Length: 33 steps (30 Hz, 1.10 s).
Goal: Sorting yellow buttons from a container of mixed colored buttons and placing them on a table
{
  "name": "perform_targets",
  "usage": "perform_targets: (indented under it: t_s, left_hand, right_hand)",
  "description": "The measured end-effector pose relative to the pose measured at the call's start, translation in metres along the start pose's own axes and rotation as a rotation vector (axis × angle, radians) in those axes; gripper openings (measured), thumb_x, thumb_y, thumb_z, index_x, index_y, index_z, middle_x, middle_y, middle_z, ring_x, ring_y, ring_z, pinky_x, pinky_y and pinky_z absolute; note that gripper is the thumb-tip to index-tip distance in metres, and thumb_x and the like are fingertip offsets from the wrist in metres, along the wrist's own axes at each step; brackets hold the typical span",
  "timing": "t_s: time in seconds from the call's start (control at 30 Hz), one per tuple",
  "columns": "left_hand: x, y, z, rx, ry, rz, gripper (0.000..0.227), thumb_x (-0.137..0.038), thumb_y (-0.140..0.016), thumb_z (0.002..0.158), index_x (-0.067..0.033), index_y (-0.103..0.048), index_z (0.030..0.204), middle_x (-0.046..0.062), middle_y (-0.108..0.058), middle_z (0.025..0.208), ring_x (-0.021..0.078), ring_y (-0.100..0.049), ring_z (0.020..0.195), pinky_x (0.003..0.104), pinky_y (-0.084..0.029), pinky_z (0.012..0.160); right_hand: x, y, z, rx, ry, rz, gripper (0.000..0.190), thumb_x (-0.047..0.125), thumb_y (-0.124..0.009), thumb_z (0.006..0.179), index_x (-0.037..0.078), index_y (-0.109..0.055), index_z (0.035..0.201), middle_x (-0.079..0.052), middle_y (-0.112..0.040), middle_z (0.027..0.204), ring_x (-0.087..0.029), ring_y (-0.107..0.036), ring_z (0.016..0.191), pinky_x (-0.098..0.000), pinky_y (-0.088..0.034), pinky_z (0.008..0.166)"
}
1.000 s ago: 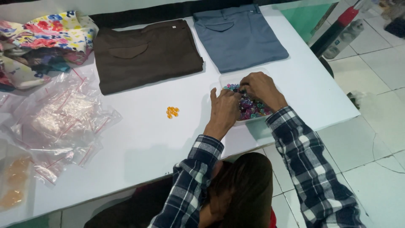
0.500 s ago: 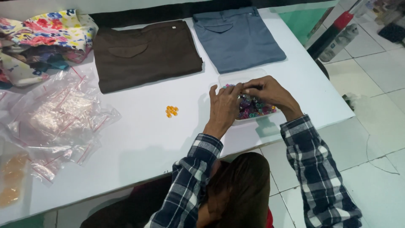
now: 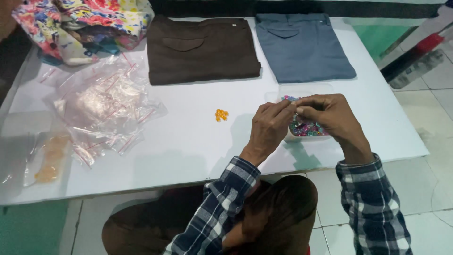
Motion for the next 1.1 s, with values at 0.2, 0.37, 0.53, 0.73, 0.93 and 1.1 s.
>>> perform_targets:
  t_s: [0.2, 0.37, 0.53, 0.73, 0.93, 1.1]
  left_hand:
    - [0.032, 0.088, -0.017, 0.008, 0.100, 0.135, 0.010, -0.023, -0.073, 0.096, -0.0180, -0.073, 0.106, -0.001, -0.075, 0.097, 0.0152, -0.075, 0.093, 0.032, -0.054, 0.091]
    - [0.104, 0.113, -0.067, 0.202, 0.301, 0.309, 0.013, -0.021, -0.077, 0.092, -0.0176, -0.073, 0.105, 0.000, -0.075, 0.092, 0.0184, -0.075, 0.092, 0.038, -0.052, 0.092]
    - [0.140, 0.108, -0.088, 0.330, 0.464, 0.299, 0.016, -0.024, -0.080, 0.089, -0.0215, -0.073, 0.104, -0.004, -0.073, 0.089, 0.0175, -0.073, 0.091, 0.041, -0.047, 0.097]
    - [0.147, 0.107, -0.088, 0.361, 0.568, 0.205, 0.011, -0.020, -0.077, 0.088, -0.0242, -0.078, 0.099, -0.003, -0.069, 0.084, 0.0201, -0.068, 0.092, 0.042, -0.043, 0.095]
    - [0.149, 0.107, -0.090, 0.362, 0.600, 0.156, 0.017, -0.022, -0.079, 0.088, -0.0203, -0.078, 0.105, -0.001, -0.069, 0.084, 0.0206, -0.067, 0.093, 0.044, -0.041, 0.098]
    - [0.145, 0.111, -0.087, 0.328, 0.589, 0.134, 0.014, -0.021, -0.078, 0.089, -0.0192, -0.078, 0.103, 0.000, -0.068, 0.083, 0.0214, -0.067, 0.093, 0.044, -0.041, 0.098]
  right_hand:
    - [0.029, -0.084, -0.011, -0.044, 0.099, 0.102, 0.022, -0.003, -0.082, 0.083, -0.003, -0.074, 0.103, -0.018, -0.075, 0.090, -0.021, -0.074, 0.082, -0.0330, -0.064, 0.070]
    - [-0.036, -0.162, 0.007, -0.064, 0.213, -0.091, 0.016, 0.003, -0.081, 0.086, 0.006, -0.078, 0.102, -0.012, -0.076, 0.095, -0.026, -0.076, 0.086, -0.0317, -0.064, 0.069]
    - [-0.072, -0.196, 0.022, -0.147, 0.287, -0.246, 0.020, 0.019, -0.084, 0.089, 0.009, -0.076, 0.104, -0.008, -0.074, 0.092, -0.023, -0.074, 0.080, -0.0293, -0.062, 0.062]
    - [-0.060, -0.199, 0.017, -0.165, 0.230, -0.267, 0.020, 0.011, -0.083, 0.088, 0.008, -0.075, 0.106, -0.013, -0.074, 0.093, -0.031, -0.074, 0.084, -0.0372, -0.061, 0.066]
    - [-0.054, -0.195, 0.015, -0.145, 0.144, -0.158, 0.029, 0.016, -0.083, 0.087, 0.009, -0.075, 0.114, -0.015, -0.075, 0.103, -0.032, -0.073, 0.097, -0.0397, -0.061, 0.082]
    - [-0.056, -0.195, 0.013, -0.105, 0.072, -0.064, 0.028, 0.015, -0.081, 0.089, 0.007, -0.074, 0.115, -0.014, -0.073, 0.098, -0.022, -0.070, 0.093, -0.0357, -0.060, 0.082]
Point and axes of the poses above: each hand's wrist, its own z-axis towards the middle knuckle, its own y-axis out of the back of the hand, x = y × z, the point moved 7 cm from there along z, towards the middle knuckle
